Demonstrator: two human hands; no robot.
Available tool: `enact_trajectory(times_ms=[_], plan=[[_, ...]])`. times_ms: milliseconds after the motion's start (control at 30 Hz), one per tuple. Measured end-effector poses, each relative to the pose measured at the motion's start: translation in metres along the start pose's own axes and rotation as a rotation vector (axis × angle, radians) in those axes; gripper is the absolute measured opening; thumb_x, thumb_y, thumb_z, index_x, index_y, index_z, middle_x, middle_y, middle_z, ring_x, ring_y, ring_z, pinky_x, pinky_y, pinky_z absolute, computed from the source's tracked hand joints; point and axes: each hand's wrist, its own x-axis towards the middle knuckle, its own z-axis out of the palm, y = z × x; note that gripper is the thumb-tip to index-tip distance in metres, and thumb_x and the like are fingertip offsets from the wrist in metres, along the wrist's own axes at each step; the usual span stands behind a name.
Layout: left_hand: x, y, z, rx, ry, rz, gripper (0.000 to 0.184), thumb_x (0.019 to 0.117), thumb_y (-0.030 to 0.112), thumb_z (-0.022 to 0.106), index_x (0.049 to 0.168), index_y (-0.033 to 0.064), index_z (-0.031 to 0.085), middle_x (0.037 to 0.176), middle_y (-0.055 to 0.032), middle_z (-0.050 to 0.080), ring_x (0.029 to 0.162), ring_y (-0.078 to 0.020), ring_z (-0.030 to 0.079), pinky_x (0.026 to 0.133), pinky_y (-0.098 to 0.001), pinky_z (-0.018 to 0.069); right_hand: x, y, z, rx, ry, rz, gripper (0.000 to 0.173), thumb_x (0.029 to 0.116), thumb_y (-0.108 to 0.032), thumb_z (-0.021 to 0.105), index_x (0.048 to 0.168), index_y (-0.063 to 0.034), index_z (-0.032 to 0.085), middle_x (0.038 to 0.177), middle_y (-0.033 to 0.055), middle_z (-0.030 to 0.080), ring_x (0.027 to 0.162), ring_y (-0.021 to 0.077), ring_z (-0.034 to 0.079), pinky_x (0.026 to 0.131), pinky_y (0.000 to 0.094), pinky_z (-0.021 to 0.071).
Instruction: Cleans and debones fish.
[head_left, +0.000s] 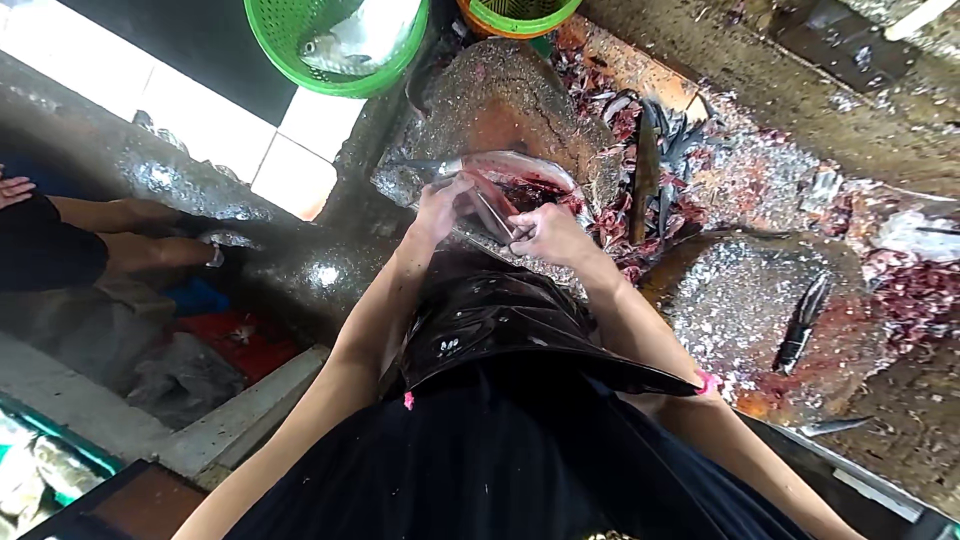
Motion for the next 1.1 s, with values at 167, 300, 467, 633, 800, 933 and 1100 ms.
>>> enact_trajectory(times_ms=[167,300,467,633,800,933,1100], plan=[[-0.01,-0.014,0.034,-0.273,0.175,-0.125,0.018,0.1055,0.021,0.051,0.11,0.0063,0.062,0.093,-0.0069,0.067,0.085,-0.0196,0.067,0.082,-0.0373,0.0584,-0.023,0.007,-0.018,0.941,0.202,-0.453,0.118,0.082,-0.008,0.075,0.166,-0.0186,-0.008,0.172,0.0111,0.016,0.135,0.0289,0.055,0.098,0.0456,0.057],[-0.016,-0.02,0.045,-0.269,0.141,-0.084,0.025,0.107,0.018,0.05,0.113,-0.0018,0.064,0.097,-0.0129,0.071,0.085,-0.0237,0.072,0.083,-0.0405,0.0621,-0.022,-0.01,0.007,-0.121,0.588,-0.292,0.112,0.0855,-0.042,0.075,0.165,-0.001,0.007,0.17,0.0289,0.0,0.152,0.0459,0.027,0.114,0.0654,0.035],[-0.016,-0.018,0.037,-0.178,0.066,-0.051,0.015,0.102,0.012,0.054,0.104,0.0011,0.064,0.091,-0.0105,0.069,0.082,-0.022,0.069,0.079,-0.0405,0.0607,-0.01,0.004,-0.001,-0.35,0.506,-0.058,0.071,0.0999,-0.034,0.056,0.165,-0.0327,0.027,0.161,0.0045,0.045,0.126,0.0357,0.063,0.101,0.0696,0.0425],[-0.016,-0.015,0.034,-0.292,0.097,-0.085,0.016,0.1054,0.015,0.05,0.109,0.0046,0.061,0.095,-0.0086,0.068,0.087,-0.0205,0.069,0.084,-0.037,0.0596,-0.018,0.022,0.0,0.7,0.513,-0.427,0.096,0.0975,-0.006,0.06,0.166,-0.0084,-0.007,0.172,0.0167,0.014,0.138,0.0277,0.053,0.102,0.0421,0.0577],[-0.015,-0.012,0.039,-0.285,0.172,-0.071,0.026,0.1075,0.024,0.053,0.12,0.0025,0.06,0.1,-0.0099,0.068,0.089,-0.021,0.069,0.085,-0.0384,0.0598,-0.038,-0.018,0.008,-0.322,0.434,-0.115,0.103,0.085,-0.013,0.075,0.168,-0.0251,0.015,0.174,0.0142,0.011,0.131,0.0458,0.055,0.09,0.078,0.0434],[-0.007,-0.01,0.026,-0.313,0.172,-0.119,0.028,0.105,0.025,0.059,0.126,0.0062,0.061,0.106,-0.0064,0.068,0.094,-0.0179,0.067,0.088,-0.0344,0.0575,-0.039,-0.008,-0.002,0.301,0.18,-0.388,0.114,0.0793,0.002,0.078,0.168,-0.0184,0.01,0.166,0.005,0.037,0.116,0.0189,0.07,0.095,0.0408,0.0631],[-0.009,-0.021,0.035,-0.316,0.145,-0.117,0.026,0.1057,0.023,0.056,0.121,0.0031,0.061,0.103,-0.0081,0.068,0.091,-0.0187,0.069,0.088,-0.0354,0.0592,-0.036,-0.023,0.009,0.147,0.515,-0.417,0.112,0.0845,-0.009,0.076,0.166,-0.0051,-0.001,0.172,0.021,0.011,0.147,0.032,0.043,0.116,0.0489,0.0464]])
